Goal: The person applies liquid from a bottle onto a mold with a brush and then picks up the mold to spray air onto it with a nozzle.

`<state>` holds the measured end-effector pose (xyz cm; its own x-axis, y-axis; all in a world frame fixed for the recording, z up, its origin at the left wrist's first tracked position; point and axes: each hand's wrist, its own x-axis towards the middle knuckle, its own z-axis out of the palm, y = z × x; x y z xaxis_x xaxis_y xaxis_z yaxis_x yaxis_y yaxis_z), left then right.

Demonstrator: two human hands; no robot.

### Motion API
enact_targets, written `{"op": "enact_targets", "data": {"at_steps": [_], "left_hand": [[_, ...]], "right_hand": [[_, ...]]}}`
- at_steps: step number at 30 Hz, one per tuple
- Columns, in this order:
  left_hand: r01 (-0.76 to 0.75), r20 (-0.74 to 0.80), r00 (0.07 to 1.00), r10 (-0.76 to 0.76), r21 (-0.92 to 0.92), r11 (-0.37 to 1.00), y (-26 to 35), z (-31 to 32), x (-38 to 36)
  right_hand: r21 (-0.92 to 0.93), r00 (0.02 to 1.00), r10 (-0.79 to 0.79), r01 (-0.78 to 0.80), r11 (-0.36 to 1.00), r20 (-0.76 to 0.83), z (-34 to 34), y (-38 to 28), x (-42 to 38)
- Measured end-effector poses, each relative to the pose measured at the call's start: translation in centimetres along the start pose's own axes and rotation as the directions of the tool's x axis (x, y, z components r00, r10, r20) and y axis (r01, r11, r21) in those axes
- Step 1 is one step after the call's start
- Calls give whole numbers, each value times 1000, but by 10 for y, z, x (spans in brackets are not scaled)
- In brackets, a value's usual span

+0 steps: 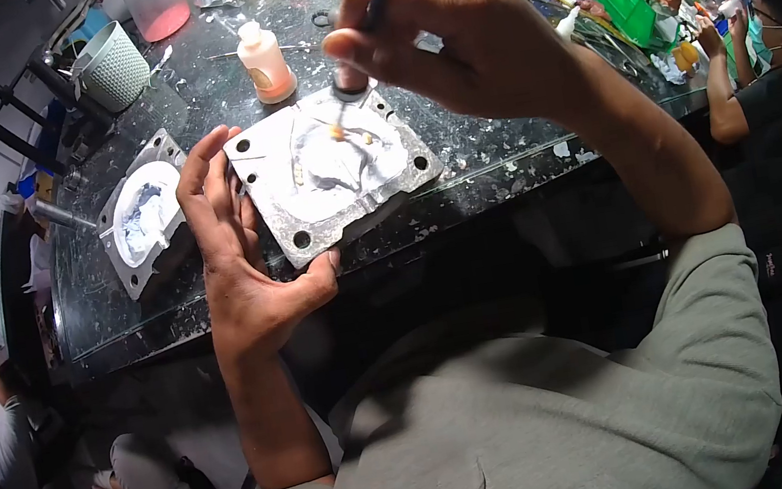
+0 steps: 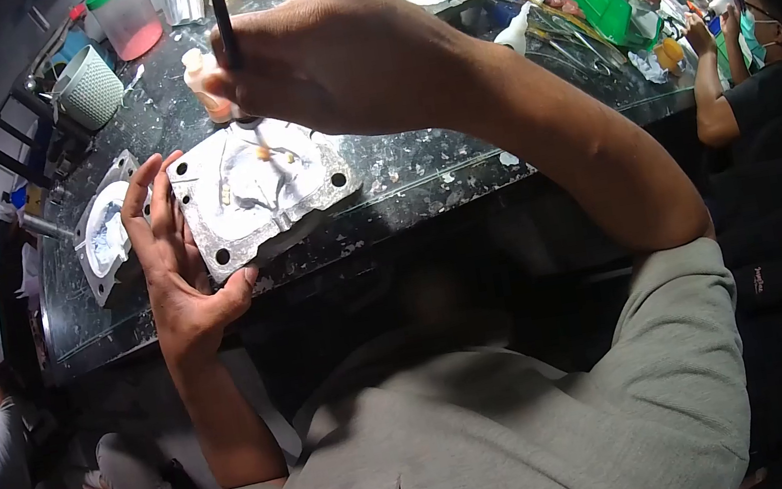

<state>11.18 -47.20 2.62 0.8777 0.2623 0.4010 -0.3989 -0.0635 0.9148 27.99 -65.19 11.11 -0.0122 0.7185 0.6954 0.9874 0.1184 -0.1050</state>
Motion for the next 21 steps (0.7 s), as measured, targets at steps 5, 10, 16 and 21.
{"op": "enact_targets", "data": {"at_steps": [5,10,16,21], "left_hand": [[-16,11,1000,16,-18,1000,-1,0,1],[-13,18,1000,13,22,1000,-3,-3,1],[-19,32,999,19,-4,1000,0,-1,2],[-23,39,999,22,15,1000,-1,-2,2]], "right_hand": [[3,999,29,-29,1000,-18,0,0,-2],[53,995,77,-74,996,-68,4,0,-3],[101,993,93,-85,991,-73,13,6,-7],[274,978,196,-207,939,69,4,-11,-10]]}}
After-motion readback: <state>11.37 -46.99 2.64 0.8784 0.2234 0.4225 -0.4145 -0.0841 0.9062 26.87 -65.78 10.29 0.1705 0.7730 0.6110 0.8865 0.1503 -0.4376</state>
